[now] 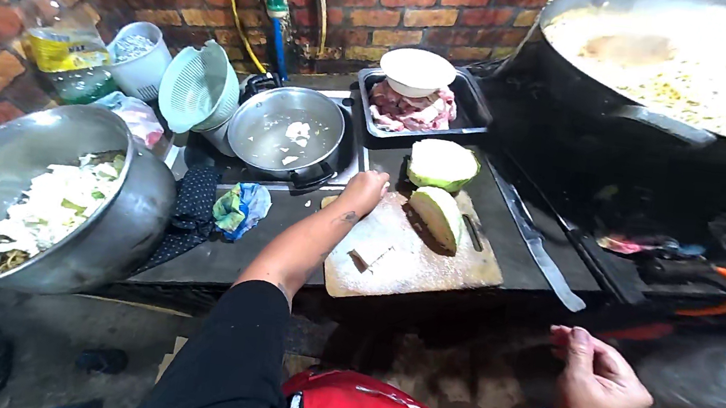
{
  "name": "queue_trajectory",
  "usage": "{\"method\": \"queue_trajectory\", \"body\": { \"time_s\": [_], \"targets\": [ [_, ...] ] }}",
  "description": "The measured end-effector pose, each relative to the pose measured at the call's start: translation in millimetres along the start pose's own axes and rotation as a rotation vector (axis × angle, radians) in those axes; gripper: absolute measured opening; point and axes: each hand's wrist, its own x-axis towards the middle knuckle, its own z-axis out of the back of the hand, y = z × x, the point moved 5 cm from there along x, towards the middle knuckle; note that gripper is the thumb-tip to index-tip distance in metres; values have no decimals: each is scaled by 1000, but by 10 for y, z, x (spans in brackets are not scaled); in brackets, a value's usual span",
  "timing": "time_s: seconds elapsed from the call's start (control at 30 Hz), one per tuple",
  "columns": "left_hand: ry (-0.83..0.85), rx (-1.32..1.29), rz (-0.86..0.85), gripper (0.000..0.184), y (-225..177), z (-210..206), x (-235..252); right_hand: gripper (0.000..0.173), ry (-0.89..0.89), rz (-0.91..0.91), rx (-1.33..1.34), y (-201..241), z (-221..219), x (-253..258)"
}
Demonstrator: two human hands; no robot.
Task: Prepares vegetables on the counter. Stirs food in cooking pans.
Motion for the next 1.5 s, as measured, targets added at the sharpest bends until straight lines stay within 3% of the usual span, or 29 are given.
{"method": "queue_trajectory", "body": {
  "time_s": [0.13,0.23,0.33,0.4,0.5,0.6,0.67,0.73,0.83,0.97,1.03,1.23,1.33,1.5],
  "targets": [
    [-130,-183,142,28,202,355,35,22,-26,-7,34,8,74,128],
    [-325,-113,216,36,535,875,73,26,-9,61,-15,-38,69,354],
    [-161,30,389,70,1087,1108,111,37,152,81,-283,-101,-82,678],
    [-36,116,524,87,1282,1209,107,35,406,-83,-525,-192,-259,920],
    [-141,197,452,59,1028,1436,118,41,676,-352,-776,-469,-444,1130],
    [-224,182,209,36,424,1436,-152,70,844,-399,-917,-582,-570,1140],
    [-118,115,13,33,26,1152,-460,82,846,-377,-949,-590,-598,1112],
    [102,91,-49,40,-300,727,-833,91,803,-367,-963,-636,-572,1101],
    [251,85,-34,43,-539,202,-1295,91,765,-362,-920,-682,-527,1105],
    [149,-47,-38,33,-502,37,-1410,57,660,-364,-726,-528,-461,981],
    [118,-130,-57,35,-462,22,-1424,49,551,-356,-583,-448,-390,858],
    [85,-235,4,57,-333,-34,-1490,56,321,-183,-68,-216,-202,102],
    [63,-271,24,56,-351,-32,-1522,63,385,-286,85,20,-367,-156],
    [-29,-260,119,68,-460,-80,-1597,45,612,-285,23,365,-630,-396]
  ]
}}
